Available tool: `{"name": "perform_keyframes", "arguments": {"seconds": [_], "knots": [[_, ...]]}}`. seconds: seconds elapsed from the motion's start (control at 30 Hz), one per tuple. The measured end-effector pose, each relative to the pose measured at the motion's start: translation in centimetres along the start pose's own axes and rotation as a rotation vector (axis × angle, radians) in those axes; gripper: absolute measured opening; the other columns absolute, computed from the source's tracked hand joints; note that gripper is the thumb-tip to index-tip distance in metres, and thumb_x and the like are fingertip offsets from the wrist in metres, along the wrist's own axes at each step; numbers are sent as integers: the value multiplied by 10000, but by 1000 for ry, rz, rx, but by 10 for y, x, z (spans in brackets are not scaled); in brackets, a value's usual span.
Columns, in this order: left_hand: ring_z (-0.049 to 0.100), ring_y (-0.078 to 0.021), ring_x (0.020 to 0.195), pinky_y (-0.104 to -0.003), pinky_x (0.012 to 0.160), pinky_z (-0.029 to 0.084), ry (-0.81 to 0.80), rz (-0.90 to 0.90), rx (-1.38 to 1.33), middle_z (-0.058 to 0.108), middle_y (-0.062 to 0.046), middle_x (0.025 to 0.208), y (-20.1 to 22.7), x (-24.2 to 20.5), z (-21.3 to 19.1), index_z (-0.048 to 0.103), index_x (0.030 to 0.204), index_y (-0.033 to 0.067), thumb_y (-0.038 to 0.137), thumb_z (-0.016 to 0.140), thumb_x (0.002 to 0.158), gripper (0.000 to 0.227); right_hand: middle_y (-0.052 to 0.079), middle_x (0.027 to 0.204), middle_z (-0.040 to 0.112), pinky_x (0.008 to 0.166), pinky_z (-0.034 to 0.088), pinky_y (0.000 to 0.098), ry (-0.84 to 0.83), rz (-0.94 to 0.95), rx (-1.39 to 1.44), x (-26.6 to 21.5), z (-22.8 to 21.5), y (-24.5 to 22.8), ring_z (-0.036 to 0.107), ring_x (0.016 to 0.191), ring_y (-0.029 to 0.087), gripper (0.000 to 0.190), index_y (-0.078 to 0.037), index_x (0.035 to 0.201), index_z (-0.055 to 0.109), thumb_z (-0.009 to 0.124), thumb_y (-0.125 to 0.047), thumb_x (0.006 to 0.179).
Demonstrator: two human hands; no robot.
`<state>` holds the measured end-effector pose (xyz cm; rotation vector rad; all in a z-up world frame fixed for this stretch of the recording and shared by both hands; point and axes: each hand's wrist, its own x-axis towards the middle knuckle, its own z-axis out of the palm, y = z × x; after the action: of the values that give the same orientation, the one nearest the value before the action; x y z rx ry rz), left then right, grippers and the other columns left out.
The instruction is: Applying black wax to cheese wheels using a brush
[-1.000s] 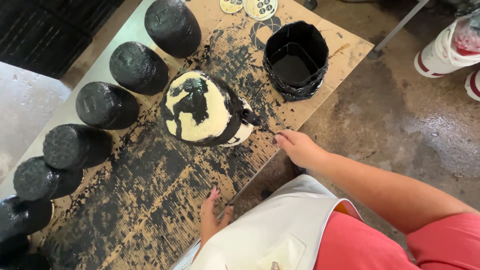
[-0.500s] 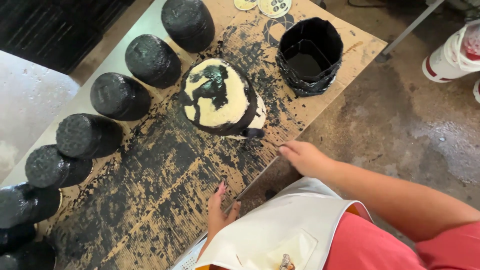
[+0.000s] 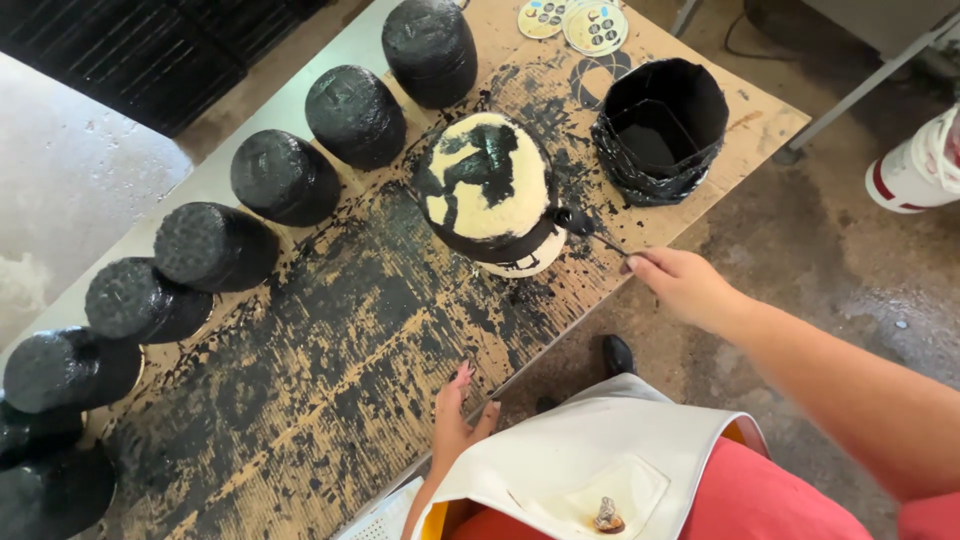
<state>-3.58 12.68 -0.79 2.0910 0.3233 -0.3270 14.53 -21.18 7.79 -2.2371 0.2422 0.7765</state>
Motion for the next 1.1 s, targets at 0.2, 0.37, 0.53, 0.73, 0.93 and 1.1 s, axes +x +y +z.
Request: {"name": "perform_keyframes", "arguments": {"seconds": [0.2,0.37,0.53,0.73,0.93,1.1], "knots": [[500,-230,1331,-316,694,684,21,18,-51,533,-72,1450,-17,-3,2,402,1558,165,320,704,913,729,2,910,778,742,554,385,11,-315,-346,-4,17,27,736,786,242,414,-222,1278,651,443,-463,1014],[454,-242,1428,-355,707,692,21,76,-86,451,-81,1547,-17,-6,-2,427,1495,138,307,690,915,659,56,1046,765,744,607,400,8,-401,-281,1,46,15,746,773,256,397,-182,1274,661,464,-417,1021],[484,-261,1411,-437,957,614,37,91,-82,433,-90,1592,-19,-9,-2,462,1497,145,307,696,914,649,111,782,686,695,493,445,-14,-439,-201,-7,64,2,678,709,318,361,-133,1018,671,459,-425,1036],[527,-260,1396,-445,995,533,89,185,-40,457,-102,1599,-46,-6,1,551,1360,109,316,703,918,511,73,799,663,441,392,228,-73,66,88,-28,20,-21,452,518,126,329,-121,1341,651,502,-278,1093],[474,-241,1402,-308,660,638,54,13,1,451,-58,1580,-25,-12,-6,492,1479,152,395,675,908,646,49,713,587,488,384,263,-112,76,78,-31,23,-34,428,542,147,375,-134,1384,644,525,-306,1073],[484,-248,1403,-312,645,608,48,14,-35,491,-81,1535,-16,-13,-5,427,1541,196,358,681,915,695,55,742,640,479,462,275,-184,-168,-5,-7,90,-54,497,542,126,508,-73,1429,553,439,-403,1059]]}}
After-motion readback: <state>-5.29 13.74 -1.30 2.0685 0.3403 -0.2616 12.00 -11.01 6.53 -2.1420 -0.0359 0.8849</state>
